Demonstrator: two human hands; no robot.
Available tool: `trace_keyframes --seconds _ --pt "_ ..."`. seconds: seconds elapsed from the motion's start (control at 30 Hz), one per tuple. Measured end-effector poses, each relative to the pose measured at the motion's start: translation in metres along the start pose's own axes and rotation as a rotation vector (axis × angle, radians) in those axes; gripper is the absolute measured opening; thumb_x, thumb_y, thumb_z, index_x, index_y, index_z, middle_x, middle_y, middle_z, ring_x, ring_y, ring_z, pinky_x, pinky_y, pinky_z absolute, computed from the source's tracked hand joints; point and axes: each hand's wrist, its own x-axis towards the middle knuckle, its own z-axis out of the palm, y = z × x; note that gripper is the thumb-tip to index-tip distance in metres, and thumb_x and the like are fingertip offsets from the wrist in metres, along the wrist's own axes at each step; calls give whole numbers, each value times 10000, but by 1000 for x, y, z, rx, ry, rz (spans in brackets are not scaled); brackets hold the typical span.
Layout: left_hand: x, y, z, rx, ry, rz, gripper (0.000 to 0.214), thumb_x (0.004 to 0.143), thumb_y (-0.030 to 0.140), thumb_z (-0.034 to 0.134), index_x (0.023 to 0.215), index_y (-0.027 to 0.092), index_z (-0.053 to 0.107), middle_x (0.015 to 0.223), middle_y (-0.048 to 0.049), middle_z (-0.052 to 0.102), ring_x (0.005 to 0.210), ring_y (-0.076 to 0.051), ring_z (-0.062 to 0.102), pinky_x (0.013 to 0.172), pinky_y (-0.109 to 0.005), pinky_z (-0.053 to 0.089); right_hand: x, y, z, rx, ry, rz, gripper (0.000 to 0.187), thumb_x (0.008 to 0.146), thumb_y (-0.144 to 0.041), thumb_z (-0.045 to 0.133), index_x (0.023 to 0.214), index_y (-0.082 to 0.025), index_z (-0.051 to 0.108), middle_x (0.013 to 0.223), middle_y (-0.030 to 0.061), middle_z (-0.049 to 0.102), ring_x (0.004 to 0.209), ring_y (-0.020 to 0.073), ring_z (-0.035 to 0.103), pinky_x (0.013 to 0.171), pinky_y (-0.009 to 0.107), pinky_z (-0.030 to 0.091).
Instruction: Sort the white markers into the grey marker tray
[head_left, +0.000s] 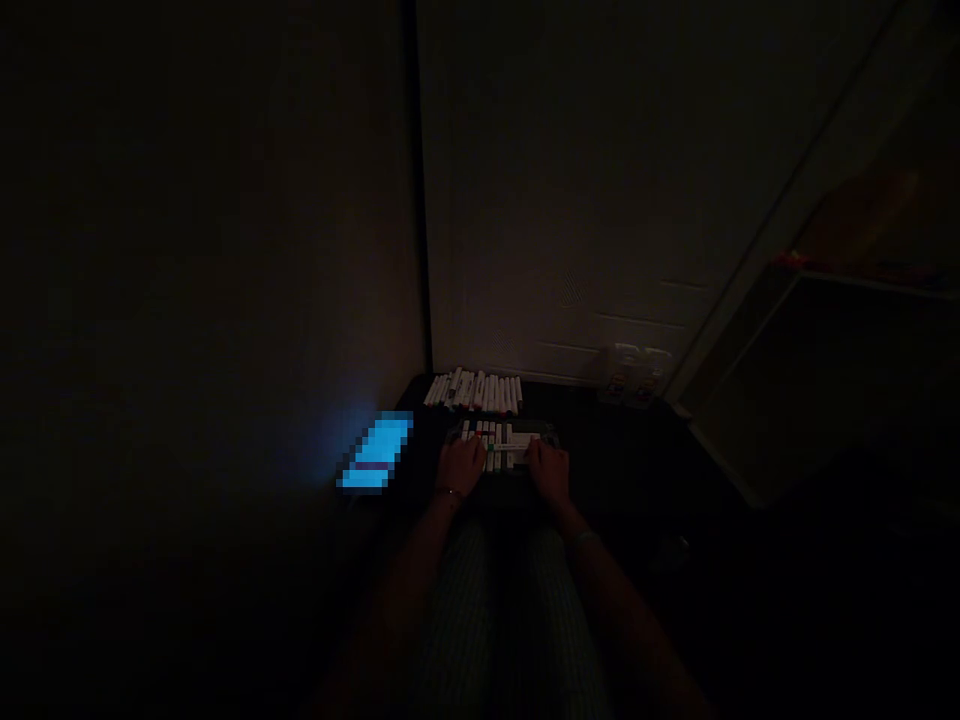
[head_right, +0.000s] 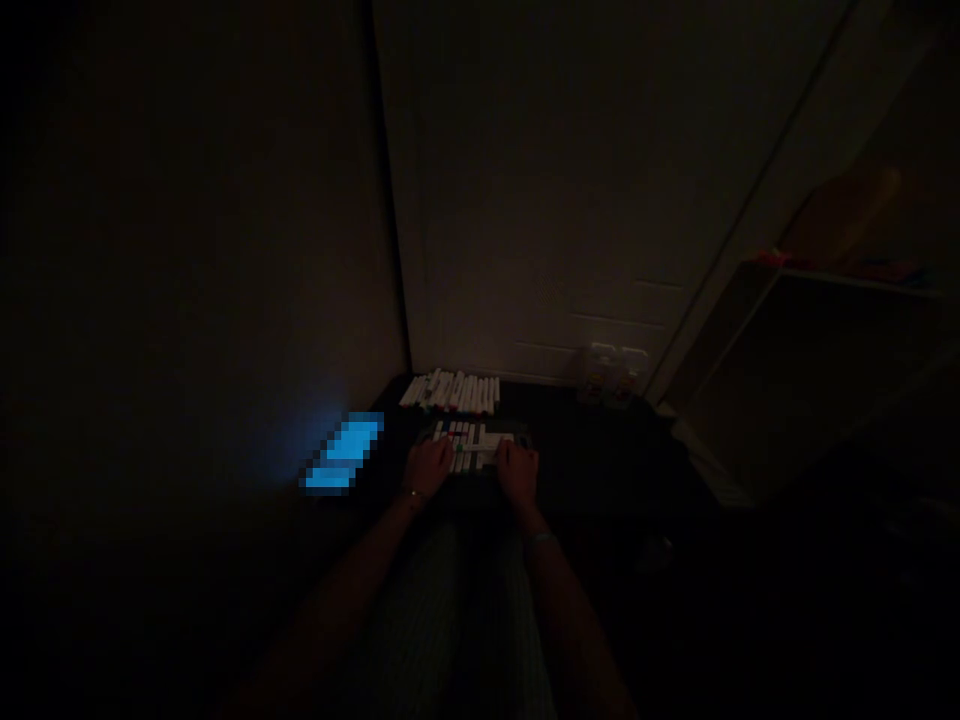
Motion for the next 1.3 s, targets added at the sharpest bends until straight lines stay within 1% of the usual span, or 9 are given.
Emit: trace_keyframes --seconds 0.13,0.4,0.6,0.73,0.9,1.0,1.13,1.3 --pt "0 -1 1 -3 5 14 322 877 321 262 931 193 552 872 -65 620 898 -187 526 757 -306 320 -1 -1 -1 7 -5 2 441 929 -331 168 863 -177 576 829 56 649 807 125 551 757 243 233" --pt "1 -2 2 2 4 19 325 878 335 259 925 192 547 874 -66 617 891 -186 530 746 -302 319 -1 -1 -1 -10 -6 2 408 928 -330 200 877 -179 575 835 51 650 820 126 555 769 248 229" --pt "1 -5 6 -20 36 35 333 880 334 253 914 199 555 867 -59 618 880 -182 529 740 -301 315 0 -1 0 3 -6 -7 421 929 -327 189 893 -173 578 864 63 649 812 122 557 759 243 237" --pt "1 -4 4 -30 29 30 340 883 328 245 898 195 558 860 -57 622 876 -181 529 740 -302 311 0 -1 0 -11 -20 -1 419 929 -329 193 891 -178 582 866 59 651 820 129 555 753 249 237" --pt "0 -2 0 -15 11 28 344 884 333 244 918 189 555 861 -61 619 878 -181 530 735 -301 309 -1 -2 -1 9 -6 4 436 930 -332 179 889 -178 585 873 62 652 838 128 553 773 251 235" --pt "1 -3 2 -11 11 29 351 885 341 238 911 194 556 857 -58 620 881 -183 529 732 -303 307 -1 -4 -2 12 -15 15 435 928 -337 193 861 -176 591 846 60 654 818 129 555 771 252 238" --pt "2 -4 6 -15 18 10 363 887 355 234 965 200 553 884 -62 623 896 -187 527 742 -305 306 -1 -4 -3 5 -12 23 425 926 -331 201 893 -164 590 870 69 652 826 131 552 775 253 240" --pt "1 -5 6 -35 23 31 384 890 381 221 984 208 551 937 -61 620 919 -189 517 746 -304 307 0 -2 -1 12 -21 18 418 926 -327 202 879 -181 590 855 57 653 812 131 553 771 257 237"
